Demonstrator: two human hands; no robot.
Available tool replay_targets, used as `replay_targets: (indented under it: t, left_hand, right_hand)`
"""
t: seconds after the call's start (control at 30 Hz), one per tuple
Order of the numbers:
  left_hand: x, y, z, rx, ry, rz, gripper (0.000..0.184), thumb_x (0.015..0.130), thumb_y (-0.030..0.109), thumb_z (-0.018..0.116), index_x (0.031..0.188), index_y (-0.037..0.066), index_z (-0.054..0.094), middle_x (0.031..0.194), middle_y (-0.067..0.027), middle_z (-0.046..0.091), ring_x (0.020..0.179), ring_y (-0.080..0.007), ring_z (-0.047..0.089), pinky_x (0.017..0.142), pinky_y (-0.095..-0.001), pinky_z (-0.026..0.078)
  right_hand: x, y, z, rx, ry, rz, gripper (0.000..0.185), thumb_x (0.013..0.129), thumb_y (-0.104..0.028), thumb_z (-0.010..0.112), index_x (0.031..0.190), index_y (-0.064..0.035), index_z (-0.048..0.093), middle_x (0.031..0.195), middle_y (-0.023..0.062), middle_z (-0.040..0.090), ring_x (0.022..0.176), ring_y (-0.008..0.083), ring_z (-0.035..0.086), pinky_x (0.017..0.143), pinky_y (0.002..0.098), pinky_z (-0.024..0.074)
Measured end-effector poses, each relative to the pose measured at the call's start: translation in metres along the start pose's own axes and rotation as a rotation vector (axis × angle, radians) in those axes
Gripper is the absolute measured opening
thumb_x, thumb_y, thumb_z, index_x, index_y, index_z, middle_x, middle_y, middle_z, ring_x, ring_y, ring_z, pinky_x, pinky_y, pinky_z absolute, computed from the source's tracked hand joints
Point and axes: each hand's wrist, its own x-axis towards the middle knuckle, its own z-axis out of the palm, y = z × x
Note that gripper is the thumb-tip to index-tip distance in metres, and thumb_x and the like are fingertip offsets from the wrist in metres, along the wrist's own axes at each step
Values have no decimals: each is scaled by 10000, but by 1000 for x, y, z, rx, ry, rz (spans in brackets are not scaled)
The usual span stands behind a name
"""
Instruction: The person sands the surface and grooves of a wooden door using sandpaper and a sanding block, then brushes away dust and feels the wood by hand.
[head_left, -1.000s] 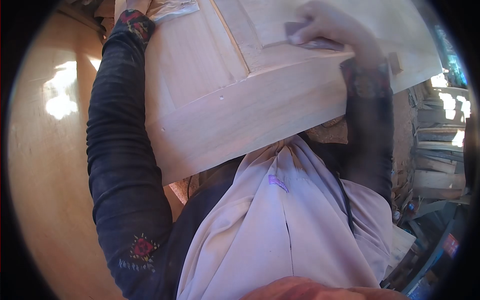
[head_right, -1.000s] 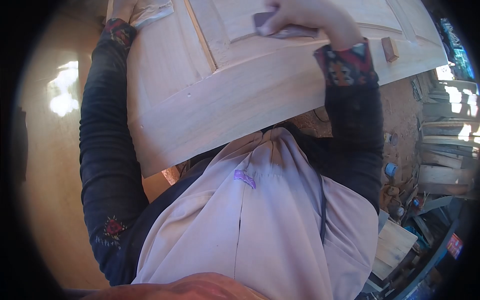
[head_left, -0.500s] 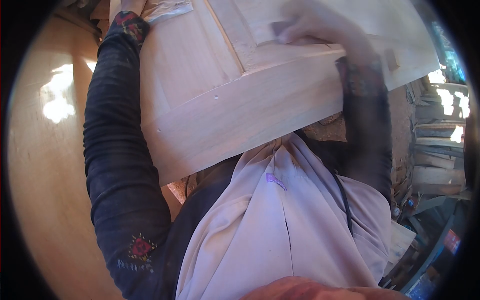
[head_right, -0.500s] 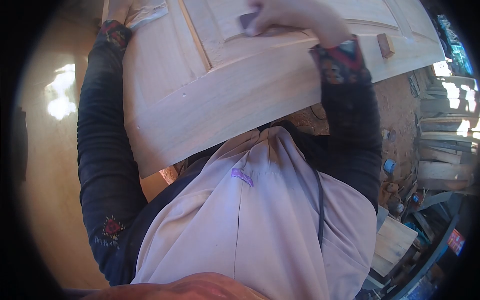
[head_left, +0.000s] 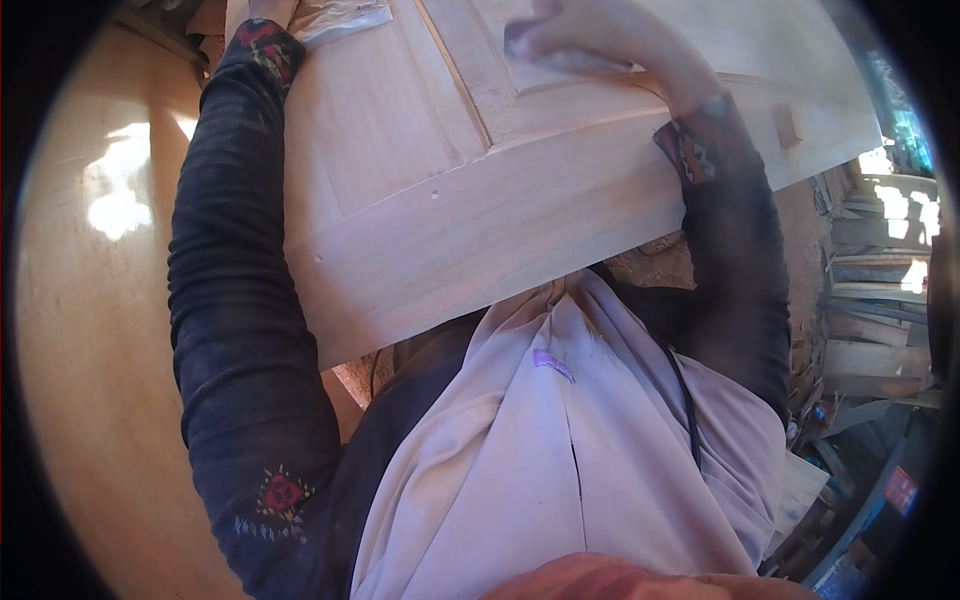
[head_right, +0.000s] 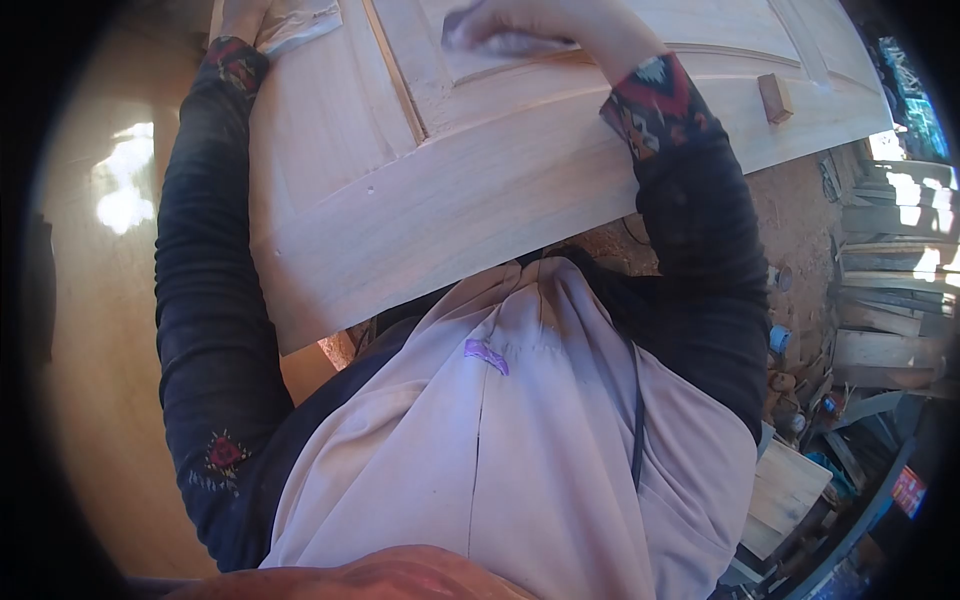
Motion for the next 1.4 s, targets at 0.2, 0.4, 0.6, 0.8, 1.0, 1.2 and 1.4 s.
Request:
replay_targets:
  t: [0.2, 0.4, 0.6, 0.8, 1.0, 1.2, 1.4]
  left_hand:
    - [-1, 7, -1, -105, -3, -140, 267, 854, 249, 631, 822, -2, 716, 766, -192, 683, 707, -315, 661, 664, -405, 496]
    - [-1, 12, -1, -131, -11, -165, 253, 854, 243, 629, 822, 10, 720, 769, -188, 683, 709, -314, 662, 668, -406, 498]
    - [-1, 12, -4, -129, -9, -163, 239, 855, 237, 627, 821, 22, 725, 772, -185, 683, 712, -312, 663, 672, -408, 500]
    - [-1, 12, -5, -131, -3, -162, 226, 855, 231, 624, 821, 34, 730, 775, -181, 683, 714, -311, 664, 676, -409, 502]
    - [0, 12, -5, -114, -3, -142, 214, 855, 225, 622, 821, 47, 734, 778, -177, 684, 716, -309, 665, 680, -411, 504]
    - [1, 1, 2, 22, -3, -6, 203, 856, 219, 620, 820, 59, 739, 781, -173, 684, 718, -308, 665, 683, -412, 506]
    - [1, -12, 6, 238, 46, 307, 245, 845, 246, 635, 803, 20, 720, 766, -184, 683, 709, -316, 654, 670, -406, 492]
  right_hand:
    - [2, 7, 7, 12, 54, 2, 307, 669, -251, 773, 617, -2, 602, 555, 63, 551, 568, 162, 568, 538, 346, 407]
    - [-4, 9, -9, 449, -31, 35, 243, 747, -197, 733, 648, 10, 653, 524, 65, 572, 448, 123, 518, 422, 307, 354]
    - [-5, 11, 1, 426, 32, 102, 275, 803, -177, 695, 632, 32, 642, 481, 71, 547, 315, 125, 430, 310, 304, 255]
    - [-18, -8, 3, 407, -126, 44, 243, 784, -159, 705, 627, 16, 644, 484, 43, 544, 352, 116, 445, 361, 307, 305]
    - [-14, 3, 5, 152, -48, -74, 255, 739, -197, 739, 623, 6, 639, 467, 8, 501, 426, 128, 465, 433, 320, 338]
    - [-11, 14, 2, 400, 30, -54, 273, 733, -232, 748, 644, 7, 651, 506, 15, 529, 416, 128, 433, 423, 325, 308]
    - [-10, 1, 11, 357, -5, 48, 246, 764, -192, 738, 659, 12, 648, 528, 41, 558, 370, 110, 451, 379, 316, 309]
